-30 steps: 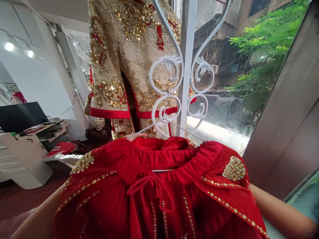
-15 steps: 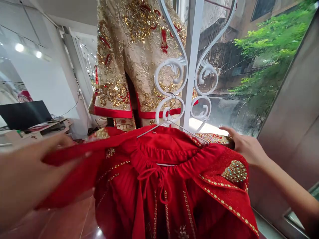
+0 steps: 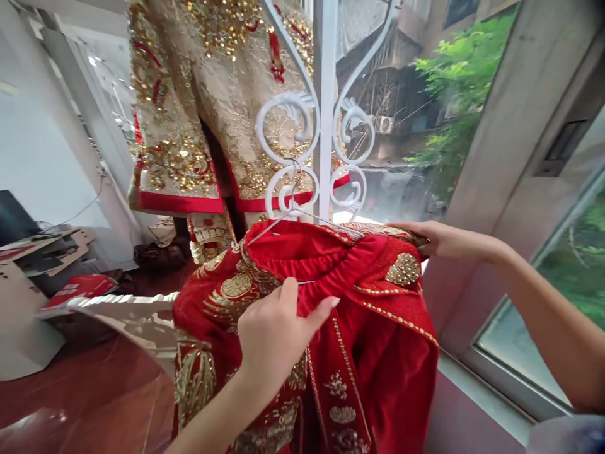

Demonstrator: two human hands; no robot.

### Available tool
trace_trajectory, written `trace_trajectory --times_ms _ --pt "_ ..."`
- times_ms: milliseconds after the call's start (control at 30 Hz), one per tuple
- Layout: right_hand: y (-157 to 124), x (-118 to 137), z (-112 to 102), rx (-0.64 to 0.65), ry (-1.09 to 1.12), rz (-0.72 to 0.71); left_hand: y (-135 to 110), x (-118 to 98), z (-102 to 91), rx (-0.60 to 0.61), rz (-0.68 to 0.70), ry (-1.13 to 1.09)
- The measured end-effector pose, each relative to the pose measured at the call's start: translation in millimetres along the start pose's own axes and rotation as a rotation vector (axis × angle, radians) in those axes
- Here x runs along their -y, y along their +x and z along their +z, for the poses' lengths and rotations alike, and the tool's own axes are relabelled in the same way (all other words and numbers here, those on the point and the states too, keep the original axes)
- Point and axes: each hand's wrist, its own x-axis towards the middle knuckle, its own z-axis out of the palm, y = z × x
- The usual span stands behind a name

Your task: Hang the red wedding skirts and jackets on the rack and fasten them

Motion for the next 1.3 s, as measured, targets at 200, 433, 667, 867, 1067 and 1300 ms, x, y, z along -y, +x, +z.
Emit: trace_trajectory --times_ms 200,433,667,867,1067,1300 --pt "-5 -6 8 -0.103 -0.242 0.109 26 -65 29.6 -0.132 0.262 -0.111" --pt "8 25 -35 -0.425 -0.553 0.018 31 -40 12.6 -0.009 0.341 -0.070" --pt "-14 41 -59 -0.290 -0.820 -0.089 31 -31 27.6 -0.062 0.279 -0.234" --pt "-90 114 24 -0.279 -0.599 0.164 45 -48 43.4 -0.072 0.226 -0.194" --pt "-105 145 141 -0.250 -0.347 0.190 45 -43 47.1 -0.150 0.282 -0.451" --pt "-90 25 70 -0.747 0.300 0.133 46 -44 29.1 0.064 0.090 -1.422"
